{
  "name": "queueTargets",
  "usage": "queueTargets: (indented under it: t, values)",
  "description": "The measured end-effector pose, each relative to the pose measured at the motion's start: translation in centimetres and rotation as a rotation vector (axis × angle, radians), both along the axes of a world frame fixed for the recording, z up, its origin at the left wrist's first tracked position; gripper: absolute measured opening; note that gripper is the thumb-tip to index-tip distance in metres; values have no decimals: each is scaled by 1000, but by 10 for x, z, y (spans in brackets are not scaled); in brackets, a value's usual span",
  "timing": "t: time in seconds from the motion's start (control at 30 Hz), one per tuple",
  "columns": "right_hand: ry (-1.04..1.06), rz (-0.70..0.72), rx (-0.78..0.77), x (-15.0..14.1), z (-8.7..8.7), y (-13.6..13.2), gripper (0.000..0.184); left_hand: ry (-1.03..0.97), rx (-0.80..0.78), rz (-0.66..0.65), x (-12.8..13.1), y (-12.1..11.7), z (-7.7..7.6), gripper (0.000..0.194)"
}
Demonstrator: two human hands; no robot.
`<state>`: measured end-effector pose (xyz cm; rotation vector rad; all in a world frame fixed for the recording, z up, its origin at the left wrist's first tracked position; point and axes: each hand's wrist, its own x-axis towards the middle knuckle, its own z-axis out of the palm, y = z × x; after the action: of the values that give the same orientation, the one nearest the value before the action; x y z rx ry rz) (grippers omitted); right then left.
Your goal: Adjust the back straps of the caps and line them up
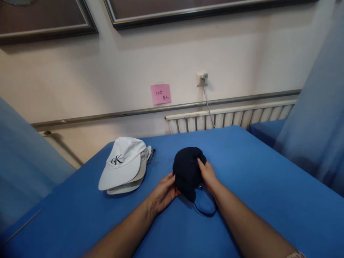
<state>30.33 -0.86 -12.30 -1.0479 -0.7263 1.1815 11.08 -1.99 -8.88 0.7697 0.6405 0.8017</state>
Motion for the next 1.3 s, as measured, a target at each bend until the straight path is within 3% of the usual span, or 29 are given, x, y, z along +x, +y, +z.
queueTargets:
  t: [0.17, 0.23, 0.4, 0.57, 0.7, 0.87, 1.0, 1.1, 1.17, 1.3]
  values:
    - [5, 4, -54, -1, -3, 2, 35, -12, 62, 477, -22, 39, -4, 34]
    - [29, -26, -69, 0, -5, 3, 38, -4, 22, 576, -32, 52, -5, 32]
    - [123, -52, 6, 5, 0, 0, 43, -18, 140, 424, -35, 53, -3, 42]
    - [-11, -251, 164, 9, 5, 2, 37, 2, 293, 305, -25, 50, -4, 57]
    - [-162, -249, 81, 11, -6, 11, 24, 44, 268, 401, -23, 58, -17, 54]
    - [-215, -225, 57, 12, -17, 15, 21, 162, 260, 511, -23, 60, -28, 42]
    - [-212, -264, 15, 17, -12, 9, 22, 310, 361, 658, -26, 57, -23, 31]
    - [-72, -281, -47, 23, -7, 5, 31, 408, 416, 772, -32, 52, -16, 19]
    - [18, -228, -67, 27, -5, 4, 38, 443, 405, 757, -35, 47, -11, 26]
    - [15, -52, -42, 26, -3, 3, 50, 485, 391, 579, -32, 35, -3, 47]
